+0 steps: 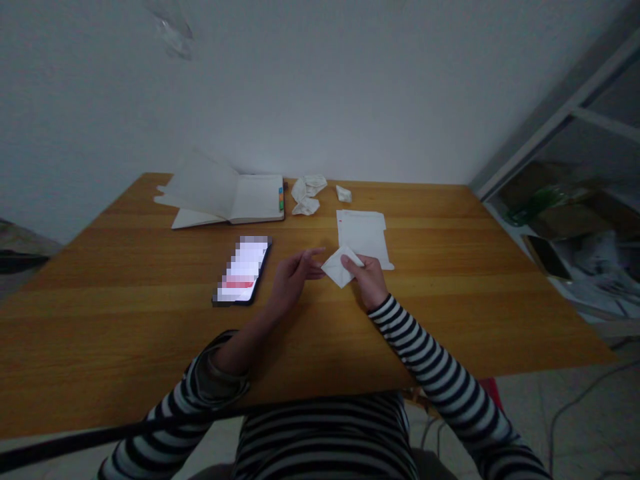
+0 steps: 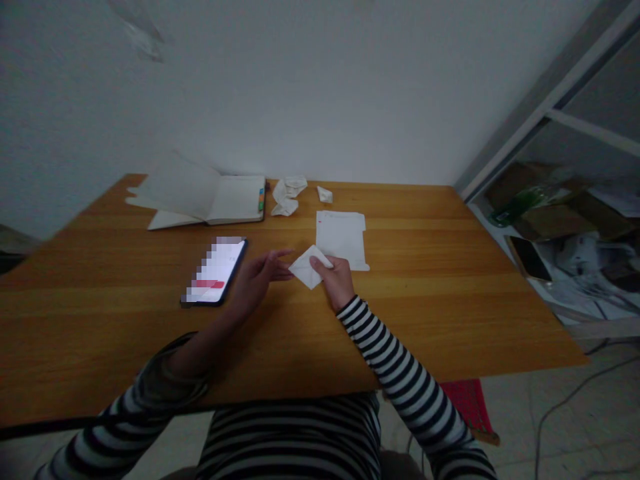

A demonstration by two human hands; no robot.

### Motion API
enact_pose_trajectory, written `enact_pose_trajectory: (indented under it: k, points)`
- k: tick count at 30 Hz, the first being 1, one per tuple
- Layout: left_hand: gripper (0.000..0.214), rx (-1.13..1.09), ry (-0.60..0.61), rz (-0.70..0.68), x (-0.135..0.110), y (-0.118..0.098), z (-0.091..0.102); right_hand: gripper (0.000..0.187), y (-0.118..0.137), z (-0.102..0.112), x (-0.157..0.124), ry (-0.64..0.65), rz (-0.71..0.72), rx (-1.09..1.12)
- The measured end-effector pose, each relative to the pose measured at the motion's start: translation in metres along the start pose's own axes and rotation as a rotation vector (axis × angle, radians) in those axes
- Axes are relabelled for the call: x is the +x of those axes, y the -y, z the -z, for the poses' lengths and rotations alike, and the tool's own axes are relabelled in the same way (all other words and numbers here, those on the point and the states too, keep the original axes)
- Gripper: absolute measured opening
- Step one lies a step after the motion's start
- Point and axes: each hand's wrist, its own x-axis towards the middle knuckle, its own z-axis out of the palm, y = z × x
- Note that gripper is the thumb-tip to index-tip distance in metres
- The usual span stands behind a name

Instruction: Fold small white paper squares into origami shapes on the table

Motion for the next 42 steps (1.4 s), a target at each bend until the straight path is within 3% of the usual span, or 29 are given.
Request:
enact_pose_trajectory:
  k: [5,7,15,22,25,29,32,35,38,42]
  points:
    - [0.028,0.273,0.067,-0.144,0.001,-0.001,0.005,0.038,0.002,0.002,0.001,-0.006,-0.019,0.032]
    - [0.022,0.326,0.059,-0.142,0.000,-0.001,0.005,0.039,0.002,0.002,0.000,0.019,0.008,-0.016]
    - [0.034,-0.052,0.036,0.123,0.006,0.005,0.013,0.053,0.001,0.006,0.000,0.245,0.144,-0.202]
    - [0.036,0.043,0.159,0.057,0.011,0.002,0.015,0.054,0.006,0.005,0.000,0.359,0.226,-0.257]
    - [0.032,0.140,0.139,0.017,0.008,0.001,0.011,0.047,0.001,0.002,-0.002,0.382,0.213,-0.289]
    - [0.028,0.187,0.069,-0.034,0.003,0.004,0.004,0.037,-0.010,-0.002,-0.003,0.260,0.121,-0.334]
    - [0.029,0.129,0.147,-0.024,0.004,0.007,0.003,0.038,-0.011,0.000,-0.001,0.152,0.131,-0.355]
    - [0.031,0.050,0.254,-0.017,0.007,0.008,0.005,0.035,-0.003,0.005,0.002,0.143,0.216,-0.324]
    - [0.037,-0.019,0.209,-0.020,0.007,0.004,0.006,0.038,0.005,0.008,0.005,0.135,0.262,-0.258]
    - [0.052,-0.054,0.176,0.033,0.004,0.002,0.004,0.045,0.004,0.008,0.003,0.084,0.178,-0.213]
